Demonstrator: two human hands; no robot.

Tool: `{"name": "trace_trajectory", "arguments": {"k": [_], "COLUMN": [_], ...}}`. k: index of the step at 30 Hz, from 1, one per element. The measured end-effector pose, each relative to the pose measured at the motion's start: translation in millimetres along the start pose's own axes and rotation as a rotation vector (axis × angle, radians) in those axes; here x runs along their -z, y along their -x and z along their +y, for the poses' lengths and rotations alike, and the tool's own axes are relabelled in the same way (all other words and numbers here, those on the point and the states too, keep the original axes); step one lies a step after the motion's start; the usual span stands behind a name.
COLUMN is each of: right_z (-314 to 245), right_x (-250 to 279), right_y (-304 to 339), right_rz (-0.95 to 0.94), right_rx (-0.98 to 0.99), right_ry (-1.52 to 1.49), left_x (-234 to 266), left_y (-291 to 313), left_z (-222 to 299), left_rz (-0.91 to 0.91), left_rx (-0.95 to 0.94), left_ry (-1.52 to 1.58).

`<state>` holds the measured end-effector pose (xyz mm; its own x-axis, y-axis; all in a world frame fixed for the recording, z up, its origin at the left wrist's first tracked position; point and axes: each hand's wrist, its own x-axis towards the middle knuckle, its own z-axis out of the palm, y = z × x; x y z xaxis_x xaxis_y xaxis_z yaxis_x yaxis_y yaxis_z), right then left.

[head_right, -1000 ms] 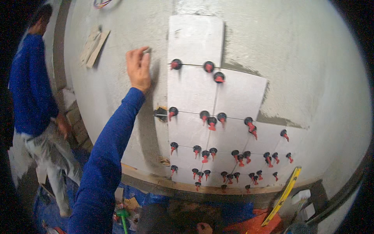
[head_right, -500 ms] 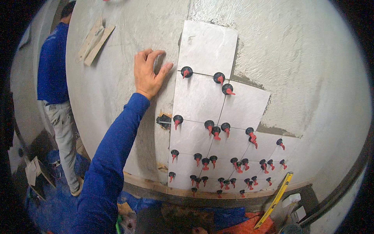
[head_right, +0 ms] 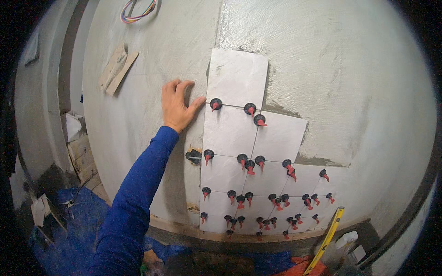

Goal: The person installs white ceramic tiles on a wall using tile leveling clips and a green rubber mallet. They place each tile, insert the leveling clips, and tap the tiles to align them with the existing row.

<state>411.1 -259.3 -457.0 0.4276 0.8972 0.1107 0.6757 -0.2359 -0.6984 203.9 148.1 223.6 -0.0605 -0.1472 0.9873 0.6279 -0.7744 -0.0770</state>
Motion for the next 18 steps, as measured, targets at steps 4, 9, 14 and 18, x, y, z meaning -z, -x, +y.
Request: {"name": "trace_trajectory", "arguments": {"k": [4,9,14,18], "right_z": [-2,-25,-55,-65], "right_x": [2,17,59,116], "right_y": [6,18,0,10], "right_rz": [0.000,0.017,0.082,0.518], "right_rx": [-0.027,-0.119,0.015,-0.126], "right_ry": [0.014,-0.003,0.016,-0.094], "left_x": [4,14,24,29], "left_y": [-2,-11,14,11], "left_z": [5,9,-36,-95], "left_rz": [-0.003,-0.054,-0.147,-0.463], "left_rx": [0.026,0.068,0.219,-0.055], "left_ry": [0.013,0.056,0.618,0.117]}}
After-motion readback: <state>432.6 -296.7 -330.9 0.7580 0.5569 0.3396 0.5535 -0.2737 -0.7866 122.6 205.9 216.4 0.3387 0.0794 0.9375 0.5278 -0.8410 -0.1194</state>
